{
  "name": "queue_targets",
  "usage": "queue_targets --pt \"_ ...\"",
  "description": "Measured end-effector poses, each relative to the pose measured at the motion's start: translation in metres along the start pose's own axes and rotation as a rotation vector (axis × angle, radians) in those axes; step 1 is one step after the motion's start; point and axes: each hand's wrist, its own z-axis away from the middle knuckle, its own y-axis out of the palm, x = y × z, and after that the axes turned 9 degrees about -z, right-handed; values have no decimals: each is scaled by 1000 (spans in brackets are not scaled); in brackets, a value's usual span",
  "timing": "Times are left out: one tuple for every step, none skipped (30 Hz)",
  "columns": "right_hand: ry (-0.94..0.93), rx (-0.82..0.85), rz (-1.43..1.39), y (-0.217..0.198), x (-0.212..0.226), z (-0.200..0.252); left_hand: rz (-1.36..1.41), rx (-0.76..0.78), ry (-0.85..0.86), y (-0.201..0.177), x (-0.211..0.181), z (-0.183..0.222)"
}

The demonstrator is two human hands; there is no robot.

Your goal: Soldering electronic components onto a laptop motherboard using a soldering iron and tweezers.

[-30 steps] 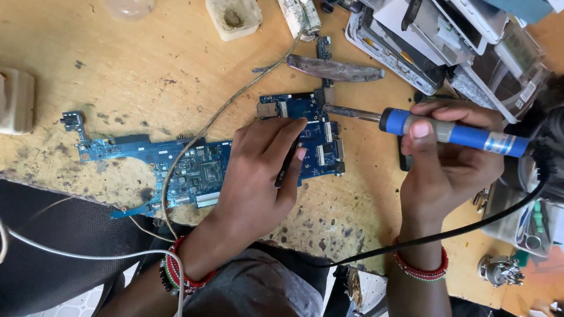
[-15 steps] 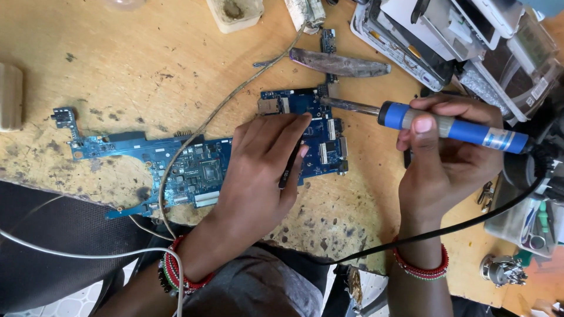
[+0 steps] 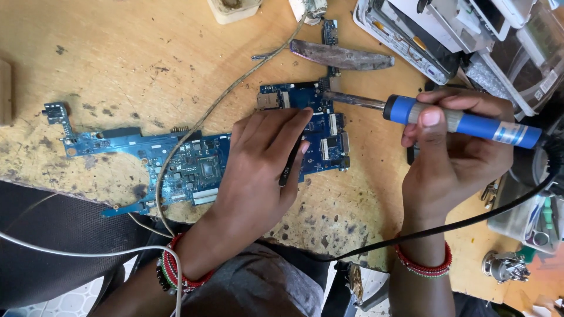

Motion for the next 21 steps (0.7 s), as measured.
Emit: queue_targets --pt "0 0 0 0 -1 0 0 0 0 -1 0 0" --pt "-1 -10 -1 1 -2 0 3 4 -2 -1 -1 -1" --pt "-2 -20 -3 1 -2 0 5 9 -3 -2 -1 -1" --pt "0 -20 -2 1 -2 0 6 10 -4 -2 -1 -1" --pt "8 -17 -14 1 -2 0 20 8 -10 -1 -1 0" --pt "17 -12 -28 1 -2 1 33 6 -17 -1 -1 0" --pt "19 -12 -29 1 -1 0 32 7 -18 -2 0 -1" --pt "17 -8 -22 2 0 1 51 -10 -5 -2 0 -2" --pt "15 -4 -15 2 0 1 69 -26 7 -2 0 -3" --pt "16 -5 -15 3 1 0 69 -24 7 -2 1 -2" --pt "18 -3 -20 3 2 0 69 -28 4 -2 1 -2" --pt "21 -2 -25 4 2 0 70 -30 1 -1 2 -2" --pt "24 -3 -25 3 1 1 71 -28 0 -1 2 -2" --pt "14 -14 -24 1 0 1 83 -34 0 -1 2 -2" --pt "4 -24 -23 0 -2 1 96 -40 -1 -1 3 -2" --pt "7 -25 -23 1 -1 1 96 -38 -2 -1 3 -1" --pt "7 -37 -26 2 -1 1 113 -63 5 -1 3 -1" --pt "7 -48 -29 3 0 1 131 -87 11 -1 3 -1" --pt "10 -50 -29 3 -1 1 131 -84 10 -1 4 0" --pt "21 -36 -19 2 -2 1 147 -95 3 -1 4 1" --pt "32 -23 -10 2 -3 1 162 -105 -5 -1 5 2"
